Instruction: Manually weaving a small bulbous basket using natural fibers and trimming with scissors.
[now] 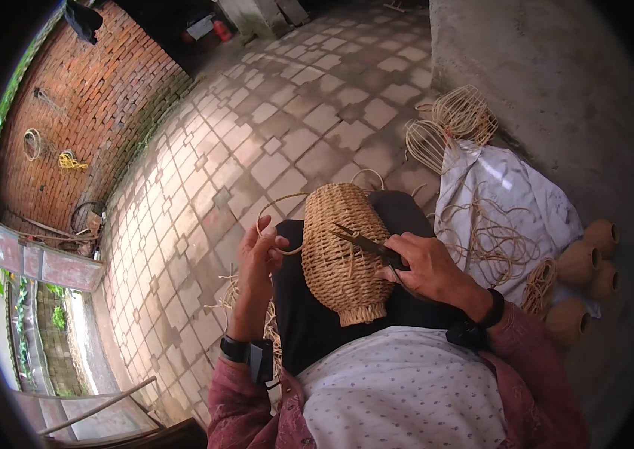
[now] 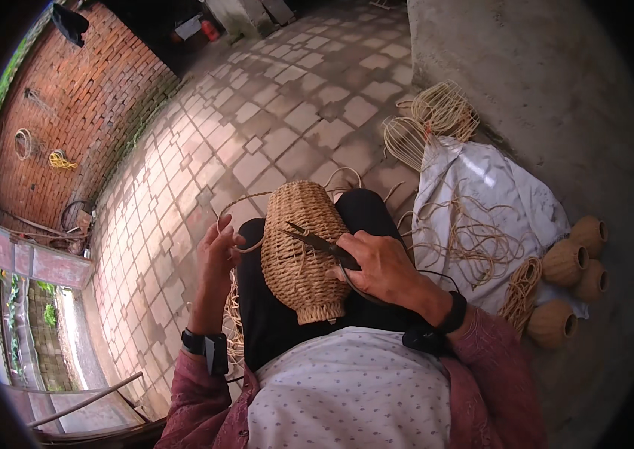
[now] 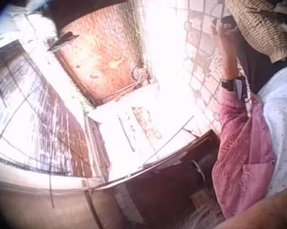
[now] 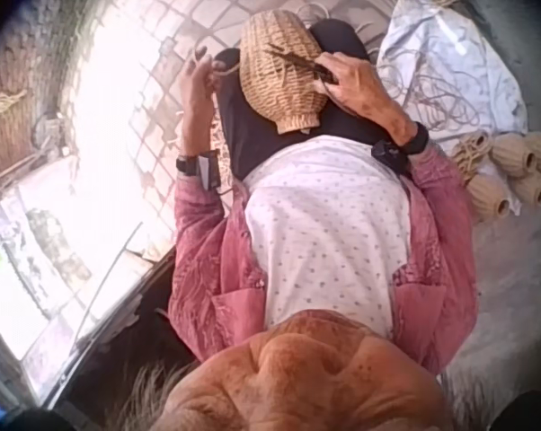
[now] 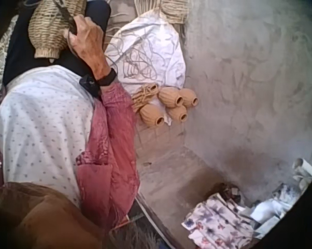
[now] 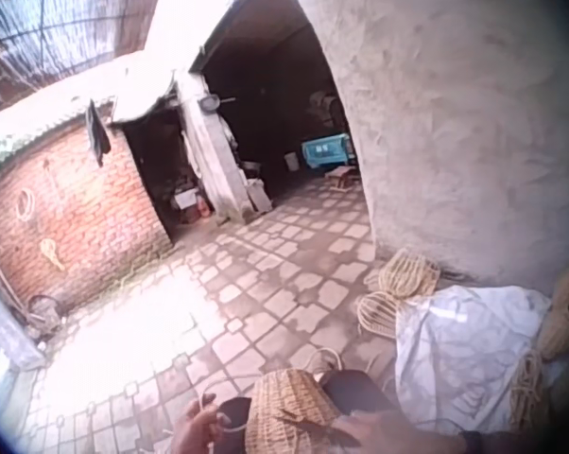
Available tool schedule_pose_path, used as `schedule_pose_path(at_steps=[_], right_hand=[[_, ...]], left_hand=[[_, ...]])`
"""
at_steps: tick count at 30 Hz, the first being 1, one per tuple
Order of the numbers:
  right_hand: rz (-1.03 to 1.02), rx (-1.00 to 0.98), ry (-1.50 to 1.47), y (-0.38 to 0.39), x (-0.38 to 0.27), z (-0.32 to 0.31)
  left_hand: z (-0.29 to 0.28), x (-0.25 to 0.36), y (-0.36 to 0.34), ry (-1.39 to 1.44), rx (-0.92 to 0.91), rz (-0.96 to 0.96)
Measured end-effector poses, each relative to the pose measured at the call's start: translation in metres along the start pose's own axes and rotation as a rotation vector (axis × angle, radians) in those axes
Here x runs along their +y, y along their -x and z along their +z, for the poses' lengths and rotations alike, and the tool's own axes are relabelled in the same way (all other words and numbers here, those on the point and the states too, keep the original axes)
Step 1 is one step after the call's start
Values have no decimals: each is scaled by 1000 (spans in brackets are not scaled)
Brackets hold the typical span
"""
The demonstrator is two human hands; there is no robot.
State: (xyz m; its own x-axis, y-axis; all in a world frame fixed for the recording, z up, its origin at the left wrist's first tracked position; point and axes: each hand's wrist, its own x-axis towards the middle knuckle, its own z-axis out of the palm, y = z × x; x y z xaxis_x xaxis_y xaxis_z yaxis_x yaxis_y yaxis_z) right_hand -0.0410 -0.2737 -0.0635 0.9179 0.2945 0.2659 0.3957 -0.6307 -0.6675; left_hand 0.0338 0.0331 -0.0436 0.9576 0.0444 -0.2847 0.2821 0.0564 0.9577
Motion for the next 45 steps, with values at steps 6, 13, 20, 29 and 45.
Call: schedule_pose_path(at_steps=[6, 13, 20, 29, 45], right_hand=[[-21, -28, -147, 9, 11, -1], [36, -12, -350, 16, 8, -11], [183, 37, -379, 37, 21, -17], [80, -79, -333, 53, 26, -29], [53, -75, -282, 58, 30, -23]], left_hand=[[33, -15, 42, -769, 139, 871], [77, -16, 54, -1036, -16, 887], [83, -13, 49, -1024, -107, 931], [77, -26, 53, -883, -141, 939], [82, -26, 57, -971, -73, 1032]])
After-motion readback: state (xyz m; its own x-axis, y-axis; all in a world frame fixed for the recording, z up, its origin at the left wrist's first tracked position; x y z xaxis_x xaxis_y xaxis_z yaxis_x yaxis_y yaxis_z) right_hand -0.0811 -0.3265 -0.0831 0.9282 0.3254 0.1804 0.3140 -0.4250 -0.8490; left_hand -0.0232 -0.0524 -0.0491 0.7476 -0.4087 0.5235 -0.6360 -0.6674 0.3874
